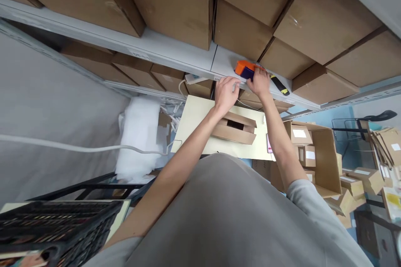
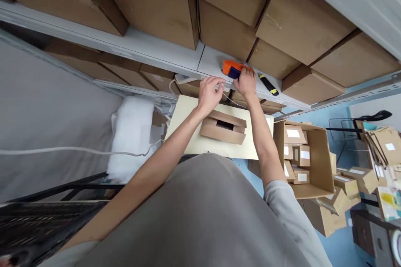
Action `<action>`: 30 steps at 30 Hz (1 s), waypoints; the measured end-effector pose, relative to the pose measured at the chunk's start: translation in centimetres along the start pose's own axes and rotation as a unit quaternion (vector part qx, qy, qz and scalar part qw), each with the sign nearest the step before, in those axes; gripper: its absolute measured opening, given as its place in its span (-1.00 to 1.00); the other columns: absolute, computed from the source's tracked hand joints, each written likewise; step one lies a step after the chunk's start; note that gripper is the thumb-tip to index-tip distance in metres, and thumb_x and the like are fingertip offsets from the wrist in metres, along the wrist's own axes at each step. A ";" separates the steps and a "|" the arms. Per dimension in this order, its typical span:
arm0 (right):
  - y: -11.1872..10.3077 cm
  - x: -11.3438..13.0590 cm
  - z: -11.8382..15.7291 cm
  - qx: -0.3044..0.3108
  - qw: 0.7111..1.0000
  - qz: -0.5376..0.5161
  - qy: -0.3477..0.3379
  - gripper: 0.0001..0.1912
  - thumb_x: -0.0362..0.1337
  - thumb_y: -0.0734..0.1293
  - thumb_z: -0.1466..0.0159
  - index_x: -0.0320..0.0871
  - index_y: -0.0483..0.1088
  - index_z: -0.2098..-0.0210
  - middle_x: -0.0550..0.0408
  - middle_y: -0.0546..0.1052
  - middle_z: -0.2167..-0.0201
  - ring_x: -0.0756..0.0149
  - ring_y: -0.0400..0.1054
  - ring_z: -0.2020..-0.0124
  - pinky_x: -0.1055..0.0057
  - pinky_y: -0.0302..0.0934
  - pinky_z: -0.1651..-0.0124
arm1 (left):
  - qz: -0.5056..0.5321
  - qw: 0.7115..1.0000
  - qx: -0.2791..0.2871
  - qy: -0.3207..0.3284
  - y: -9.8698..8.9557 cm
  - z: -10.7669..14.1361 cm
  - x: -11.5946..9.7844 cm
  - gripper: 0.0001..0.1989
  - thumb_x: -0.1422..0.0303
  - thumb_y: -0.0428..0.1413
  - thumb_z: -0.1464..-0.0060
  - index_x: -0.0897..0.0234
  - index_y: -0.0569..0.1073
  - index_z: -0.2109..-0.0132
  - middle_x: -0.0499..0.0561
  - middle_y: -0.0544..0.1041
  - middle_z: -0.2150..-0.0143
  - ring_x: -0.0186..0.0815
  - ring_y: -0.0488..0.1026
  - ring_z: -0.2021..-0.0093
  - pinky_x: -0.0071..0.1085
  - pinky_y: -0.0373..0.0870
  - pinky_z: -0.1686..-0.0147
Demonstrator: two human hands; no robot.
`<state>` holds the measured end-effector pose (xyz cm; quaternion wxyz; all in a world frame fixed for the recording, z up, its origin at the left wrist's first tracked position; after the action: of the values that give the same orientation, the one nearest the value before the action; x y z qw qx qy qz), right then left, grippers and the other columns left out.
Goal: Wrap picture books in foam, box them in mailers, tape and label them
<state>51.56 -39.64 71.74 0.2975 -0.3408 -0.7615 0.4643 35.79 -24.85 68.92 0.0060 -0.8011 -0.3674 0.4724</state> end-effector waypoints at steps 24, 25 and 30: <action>-0.8 11.2 21.2 0.076 0.843 -0.531 0.045 -0.48 0.25 0.36 -0.54 0.03 0.47 -0.23 -0.01 0.68 -0.11 0.10 0.59 -0.17 0.14 0.51 -0.31 | 0.135 0.980 -0.046 -0.136 -5.9 15.6 -3.3 -0.72 0.05 0.28 -0.44 0.14 0.62 -0.05 0.04 0.70 0.04 -0.35 0.60 0.29 -0.38 0.60 0.22; -0.6 11.3 21.6 0.079 0.840 -0.535 0.053 -0.47 0.27 0.39 -0.52 0.02 0.48 -0.21 -0.01 0.69 -0.10 0.09 0.60 -0.16 0.13 0.52 -0.29 | 0.135 0.980 -0.032 -0.141 -5.9 16.0 -3.0 -0.72 0.05 0.27 -0.45 0.14 0.62 -0.04 0.03 0.70 0.04 -0.40 0.54 0.37 -0.41 0.54 0.31; 0.1 11.5 23.4 0.082 0.820 -0.557 0.099 -0.42 0.35 0.48 -0.39 -0.01 0.57 -0.02 0.04 0.74 0.08 0.11 0.64 0.05 0.15 0.59 -0.14 | 0.146 0.977 0.036 -0.150 -6.6 17.4 -2.6 -0.73 0.05 0.27 -0.43 0.14 0.63 0.00 0.04 0.69 0.00 -0.47 0.38 0.49 -0.43 0.38 0.48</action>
<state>26.84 -42.26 64.04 0.6064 0.1233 -0.7468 0.2438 17.94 -27.44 63.61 -0.0891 -0.7655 -0.2255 0.5960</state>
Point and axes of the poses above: each hand's wrist, its own z-axis away from the middle knuckle, its own y-axis out of the palm, x = y × z, the point moved 5 cm from there along -z, towards the middle knuckle
